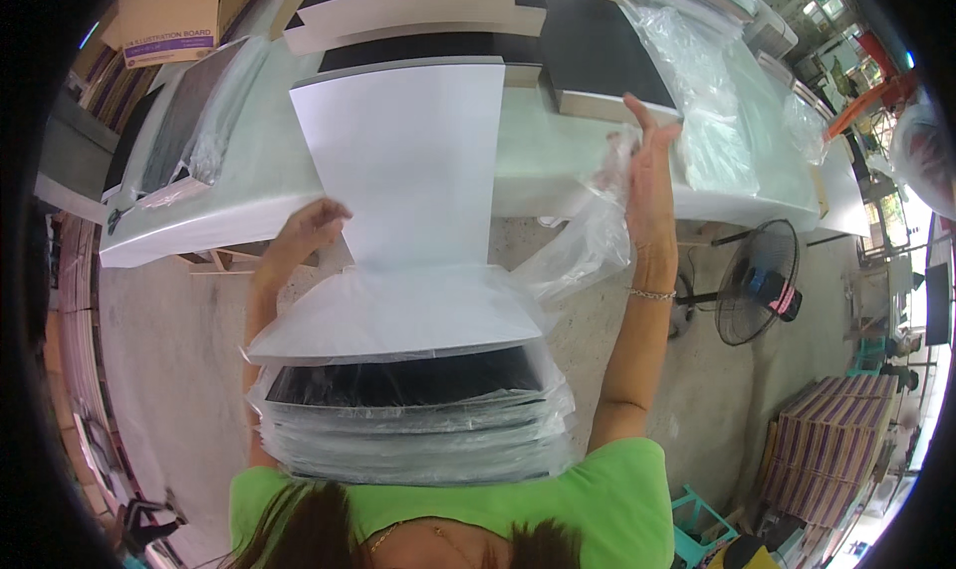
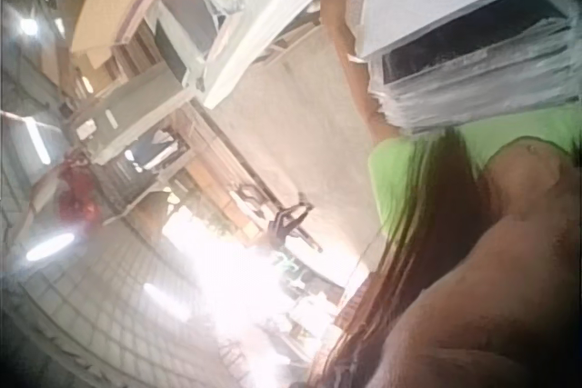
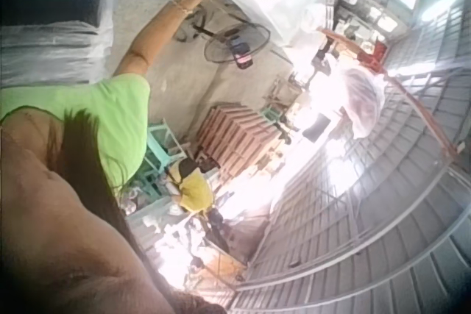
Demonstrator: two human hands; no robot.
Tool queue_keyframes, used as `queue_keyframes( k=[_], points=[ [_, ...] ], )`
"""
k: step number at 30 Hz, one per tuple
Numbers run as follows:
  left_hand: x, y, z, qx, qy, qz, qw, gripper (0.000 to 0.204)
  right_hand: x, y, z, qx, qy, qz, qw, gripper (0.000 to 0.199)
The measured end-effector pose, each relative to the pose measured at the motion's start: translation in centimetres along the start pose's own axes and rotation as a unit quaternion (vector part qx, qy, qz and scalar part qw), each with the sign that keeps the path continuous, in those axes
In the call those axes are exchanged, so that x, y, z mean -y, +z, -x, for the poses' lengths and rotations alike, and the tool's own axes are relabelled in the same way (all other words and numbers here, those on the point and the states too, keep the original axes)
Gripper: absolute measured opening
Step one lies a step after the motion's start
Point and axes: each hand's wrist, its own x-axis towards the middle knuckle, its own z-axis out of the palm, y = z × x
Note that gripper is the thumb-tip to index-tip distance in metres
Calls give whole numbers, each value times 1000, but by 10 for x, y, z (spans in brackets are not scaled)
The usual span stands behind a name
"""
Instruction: The person wraps individual black panels in clear plastic bags, tucking the plastic around the edges and stacking the wrapped items on top of one another on the workspace.
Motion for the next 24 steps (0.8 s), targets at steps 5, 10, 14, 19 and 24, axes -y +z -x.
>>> queue_keyframes(
  k=[5, 10, 14, 19, 24],
  points=[
    [-125, 40, -22, 51, 151, 65, 985, 47, 37, 67, 11, 166, -96, 62, 979, 88],
    [-149, 68, -30, 51, 152, 108, 981, 41, 18, 119, 16, 200, -174, 77, 961, 109],
    [-136, 62, -30, 46, 145, 121, 981, 32, 13, 118, 19, 238, -222, 162, 932, 100],
    [-123, 61, -29, 27, 122, 176, 976, 24, 5, 112, 22, 228, -242, 222, 917, 83],
    [-120, 62, -30, 34, 121, 149, 981, 23, 2, 105, 21, 227, -281, 254, 897, 64]
  ],
)
